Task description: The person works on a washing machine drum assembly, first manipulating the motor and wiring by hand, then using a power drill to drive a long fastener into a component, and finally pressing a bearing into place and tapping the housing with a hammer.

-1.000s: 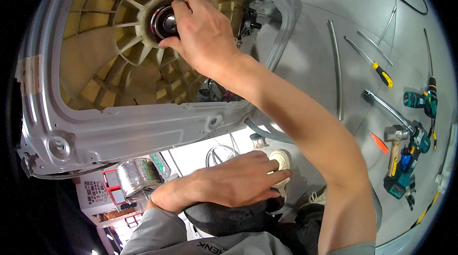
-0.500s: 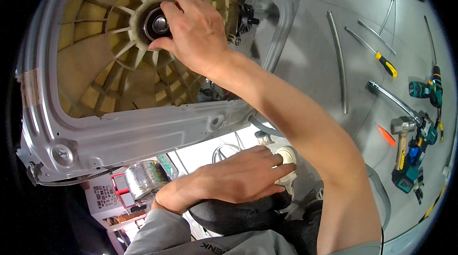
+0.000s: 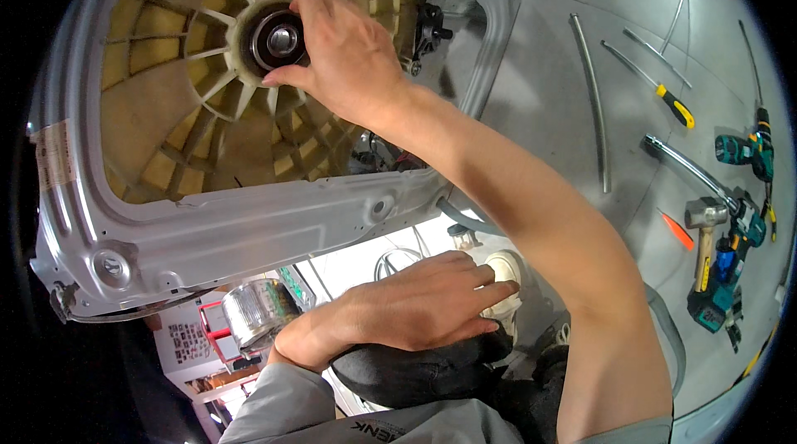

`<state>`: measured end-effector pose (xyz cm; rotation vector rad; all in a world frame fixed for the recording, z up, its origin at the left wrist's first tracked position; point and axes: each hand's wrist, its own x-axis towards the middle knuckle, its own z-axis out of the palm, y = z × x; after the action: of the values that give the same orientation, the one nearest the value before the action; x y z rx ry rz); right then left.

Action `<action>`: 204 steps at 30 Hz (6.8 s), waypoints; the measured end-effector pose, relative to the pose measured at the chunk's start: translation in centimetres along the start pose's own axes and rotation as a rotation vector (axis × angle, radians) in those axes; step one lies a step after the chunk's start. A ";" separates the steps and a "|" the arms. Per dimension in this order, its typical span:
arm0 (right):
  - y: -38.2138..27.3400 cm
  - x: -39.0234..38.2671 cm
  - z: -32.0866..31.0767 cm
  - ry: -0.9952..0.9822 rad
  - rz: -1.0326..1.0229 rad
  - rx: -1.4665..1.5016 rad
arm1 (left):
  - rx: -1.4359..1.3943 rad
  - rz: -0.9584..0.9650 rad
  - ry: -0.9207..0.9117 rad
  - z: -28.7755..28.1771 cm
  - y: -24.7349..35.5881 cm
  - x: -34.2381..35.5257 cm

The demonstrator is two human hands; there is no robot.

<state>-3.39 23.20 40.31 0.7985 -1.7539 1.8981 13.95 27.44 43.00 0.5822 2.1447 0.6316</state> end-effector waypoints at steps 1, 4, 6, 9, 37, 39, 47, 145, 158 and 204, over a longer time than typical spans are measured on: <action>0.0 -0.1 -0.1 -0.005 -0.012 0.005 | 0.001 -0.004 -0.001 0.1 0.0 0.1; 0.0 -0.3 -0.6 -0.042 -0.016 0.027 | 0.002 -0.011 -0.017 0.1 -0.1 0.2; -0.4 -0.2 -1.2 -0.099 0.025 0.053 | 0.000 -0.017 -0.027 0.1 -0.1 0.2; -0.6 -0.2 -1.2 -0.105 0.037 0.044 | -0.003 -0.034 -0.042 0.1 0.0 0.3; -0.6 -0.2 -0.8 -0.087 0.041 0.005 | 0.004 -0.028 -0.029 0.1 0.3 0.5; -0.6 -0.2 -0.8 -0.085 0.039 -0.009 | 0.002 -0.033 -0.037 0.1 0.3 0.6; -0.7 0.0 -0.8 -0.110 0.057 -0.034 | 0.001 -0.039 -0.055 0.0 0.4 0.7; -0.9 0.0 -0.7 -0.223 0.051 -0.182 | 0.362 -0.375 1.150 -4.9 0.0 -2.7; 0.6 -1.8 0.6 -0.281 -0.121 -0.203 | 1.400 -0.496 0.890 -10.7 -5.5 -4.5; 1.2 -27.4 -38.0 -0.189 1.212 -0.128 | 1.387 -0.721 0.725 -10.1 -2.7 -4.6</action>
<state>11.50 62.66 19.82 -0.2902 -2.7931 2.3321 8.01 20.19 49.50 0.1548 2.9863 -1.3502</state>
